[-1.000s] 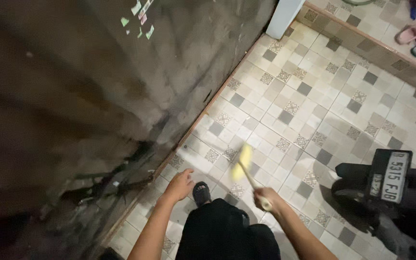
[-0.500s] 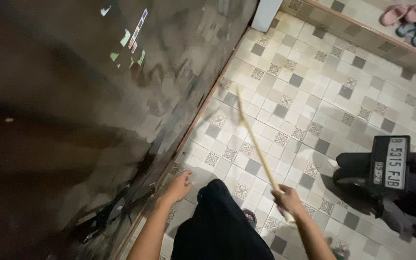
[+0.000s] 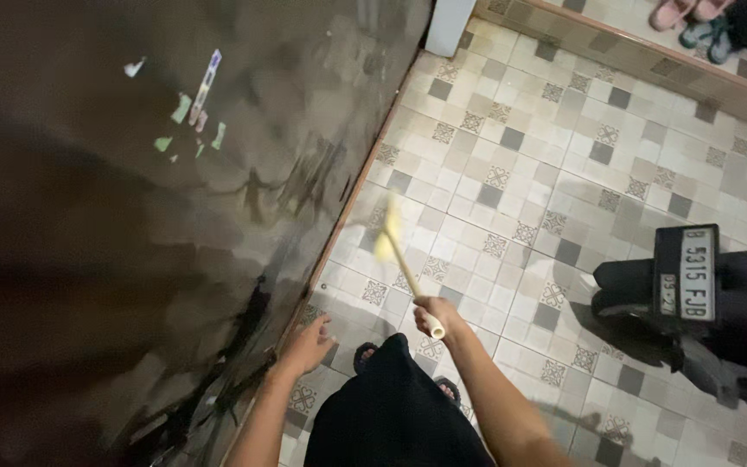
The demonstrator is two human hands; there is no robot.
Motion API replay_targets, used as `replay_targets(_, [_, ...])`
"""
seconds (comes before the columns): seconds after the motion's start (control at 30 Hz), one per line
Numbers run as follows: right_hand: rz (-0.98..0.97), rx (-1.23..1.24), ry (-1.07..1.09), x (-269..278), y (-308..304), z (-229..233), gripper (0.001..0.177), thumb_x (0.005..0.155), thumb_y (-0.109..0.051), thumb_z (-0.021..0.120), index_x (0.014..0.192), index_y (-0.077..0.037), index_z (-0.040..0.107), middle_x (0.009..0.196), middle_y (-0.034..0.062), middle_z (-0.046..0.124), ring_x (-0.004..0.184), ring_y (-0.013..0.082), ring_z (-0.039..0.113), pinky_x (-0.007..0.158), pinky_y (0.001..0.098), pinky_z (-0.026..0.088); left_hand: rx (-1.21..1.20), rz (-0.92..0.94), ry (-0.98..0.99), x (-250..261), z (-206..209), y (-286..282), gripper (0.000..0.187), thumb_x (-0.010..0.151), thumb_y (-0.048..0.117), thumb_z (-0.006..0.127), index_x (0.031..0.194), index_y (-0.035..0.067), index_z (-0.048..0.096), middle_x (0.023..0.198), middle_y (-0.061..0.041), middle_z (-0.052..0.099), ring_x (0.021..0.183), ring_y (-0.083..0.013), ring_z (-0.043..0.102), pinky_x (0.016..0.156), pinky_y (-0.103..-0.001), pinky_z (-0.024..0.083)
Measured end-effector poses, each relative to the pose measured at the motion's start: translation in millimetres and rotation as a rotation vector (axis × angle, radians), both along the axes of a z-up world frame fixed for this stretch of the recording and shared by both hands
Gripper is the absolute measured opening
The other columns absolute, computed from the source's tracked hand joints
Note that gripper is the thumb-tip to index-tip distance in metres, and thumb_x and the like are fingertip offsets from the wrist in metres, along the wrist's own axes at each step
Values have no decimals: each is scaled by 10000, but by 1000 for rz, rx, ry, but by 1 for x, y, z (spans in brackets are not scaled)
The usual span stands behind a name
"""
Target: The person sweeps the floor around several parked motorcycles, a bicycle, and various storage items using a broom, moving the broom across the tiled surface in a large garage or storage area.
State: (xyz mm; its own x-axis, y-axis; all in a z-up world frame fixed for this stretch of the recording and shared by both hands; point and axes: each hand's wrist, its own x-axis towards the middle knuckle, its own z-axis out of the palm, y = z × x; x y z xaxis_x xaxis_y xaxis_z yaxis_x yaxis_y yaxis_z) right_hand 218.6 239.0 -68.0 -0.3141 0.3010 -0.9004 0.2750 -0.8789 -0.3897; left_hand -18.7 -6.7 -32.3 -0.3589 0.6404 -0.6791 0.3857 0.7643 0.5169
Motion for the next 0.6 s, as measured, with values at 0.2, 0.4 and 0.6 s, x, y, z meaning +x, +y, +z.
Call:
replay_targets(0.2, [-63, -53, 224, 31, 33, 40, 145, 998, -184, 595, 942, -59, 549, 536, -43, 420, 351, 84, 345, 302, 252, 290, 192, -39, -35, -5, 5, 49, 549, 887, 243, 704, 1401, 140, 542, 1213, -134, 690, 1096, -276, 701, 937, -399, 554])
replay_targets(0.4, [93, 376, -307, 150, 58, 72, 247, 917, -137, 646, 1083, 46, 658, 575, 47, 552, 381, 163, 463, 343, 325, 383, 70, -106, -2, -8, 22, 94, 551, 928, 276, 668, 1443, 195, 490, 1304, -96, 668, 1138, -282, 673, 951, -408, 531])
replay_targets(0.6, [192, 461, -670, 149, 168, 30, 233, 860, -129, 689, 875, 104, 704, 654, 159, 675, 487, 252, 631, 423, 385, 486, 3, 6, -25, -21, 37, 126, 581, 928, 294, 664, 1471, 223, 472, 1302, -70, 668, 1132, -266, 678, 963, -408, 531])
